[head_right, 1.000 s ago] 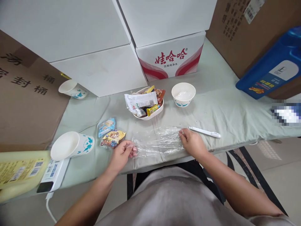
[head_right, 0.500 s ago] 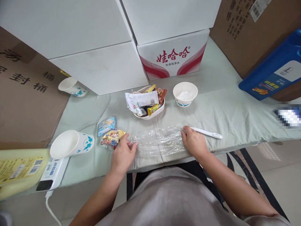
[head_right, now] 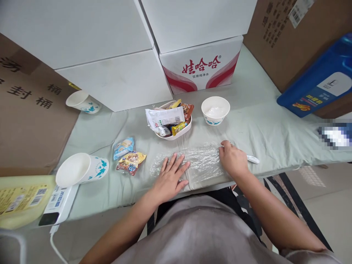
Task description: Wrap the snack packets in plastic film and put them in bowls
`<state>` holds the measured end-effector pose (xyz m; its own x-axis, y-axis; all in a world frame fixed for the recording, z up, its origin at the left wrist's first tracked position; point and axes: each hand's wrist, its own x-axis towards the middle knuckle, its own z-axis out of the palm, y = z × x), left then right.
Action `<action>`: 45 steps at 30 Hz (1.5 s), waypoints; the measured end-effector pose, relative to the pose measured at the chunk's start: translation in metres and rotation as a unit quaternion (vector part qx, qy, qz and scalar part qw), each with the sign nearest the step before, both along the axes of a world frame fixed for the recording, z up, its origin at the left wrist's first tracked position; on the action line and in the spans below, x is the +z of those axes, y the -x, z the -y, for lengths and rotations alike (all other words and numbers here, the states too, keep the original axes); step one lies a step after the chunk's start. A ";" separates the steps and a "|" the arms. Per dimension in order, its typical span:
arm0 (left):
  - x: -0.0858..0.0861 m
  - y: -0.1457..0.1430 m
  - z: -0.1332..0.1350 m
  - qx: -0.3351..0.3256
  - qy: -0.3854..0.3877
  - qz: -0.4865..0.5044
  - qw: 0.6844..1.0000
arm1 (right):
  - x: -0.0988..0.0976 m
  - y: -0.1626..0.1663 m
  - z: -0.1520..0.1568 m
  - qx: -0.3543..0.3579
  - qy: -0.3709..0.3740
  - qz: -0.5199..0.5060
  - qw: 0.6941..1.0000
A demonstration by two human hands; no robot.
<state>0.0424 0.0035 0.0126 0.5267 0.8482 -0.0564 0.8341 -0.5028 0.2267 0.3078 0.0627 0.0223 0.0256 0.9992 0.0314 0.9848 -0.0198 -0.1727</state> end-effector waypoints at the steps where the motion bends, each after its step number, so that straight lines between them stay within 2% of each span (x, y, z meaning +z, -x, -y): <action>1: -0.001 0.001 0.000 -0.002 0.004 -0.001 1.000 | 0.002 -0.001 0.000 0.012 -0.030 -0.012 0.999; 2: -0.002 0.001 0.000 -0.003 0.004 -0.001 1.000 | 0.004 -0.001 0.001 0.045 -0.062 -0.028 0.997; 4: -0.002 0.001 -0.001 -0.004 0.001 -0.002 1.000 | 0.004 0.005 0.003 0.170 -0.103 -0.063 0.978; 6: -0.004 0.003 -0.003 -0.009 -0.007 -0.006 1.000 | -0.003 0.014 0.005 0.301 -0.101 -0.067 0.946; 8: -0.007 0.010 -0.003 -0.007 -0.024 -0.016 1.000 | -0.015 0.021 0.006 0.371 -0.083 -0.039 0.924; 11: -0.012 0.028 0.003 0.016 -0.054 -0.036 0.998 | -0.029 0.023 0.005 0.376 -0.058 -0.005 0.925; 13: -0.012 0.044 0.011 0.030 -0.070 -0.043 0.996 | -0.030 0.020 0.006 0.371 -0.047 -0.008 0.928; 16: -0.008 0.066 0.028 0.020 -0.080 -0.028 0.996 | -0.021 0.009 0.011 0.390 -0.047 -0.043 0.919; 21: -0.003 0.086 0.052 -0.036 -0.097 0.087 0.991 | -0.007 -0.021 0.033 0.475 -0.026 -0.110 0.873; 24: -0.002 0.088 0.056 -0.050 -0.107 0.169 0.979 | -0.007 -0.035 0.044 0.466 -0.014 -0.136 0.874; 26: 0.001 0.086 0.054 -0.030 -0.090 0.210 0.973 | -0.006 -0.039 0.048 0.445 -0.009 -0.167 0.880; 30: 0.009 0.083 0.043 0.065 -0.059 0.261 0.961 | 0.001 -0.035 0.046 0.392 0.017 -0.258 0.883; 35: 0.008 0.077 0.024 0.177 -0.055 0.230 0.955 | 0.010 -0.023 0.032 0.262 0.068 -0.281 0.921; 37: 0.005 0.074 0.018 0.207 -0.051 0.212 0.954 | 0.012 -0.017 0.027 0.261 0.076 -0.281 0.920; 41: 0.001 0.069 0.014 0.230 -0.072 0.183 0.953 | 0.011 -0.008 0.022 0.342 0.094 -0.259 0.898; 43: 0.000 0.068 0.014 0.235 -0.092 0.175 0.952 | 0.007 -0.006 0.019 0.333 0.094 -0.248 0.905; 45: -0.003 0.068 0.013 0.242 -0.120 0.160 0.950 | 0.004 -0.004 0.016 0.290 0.094 -0.255 0.918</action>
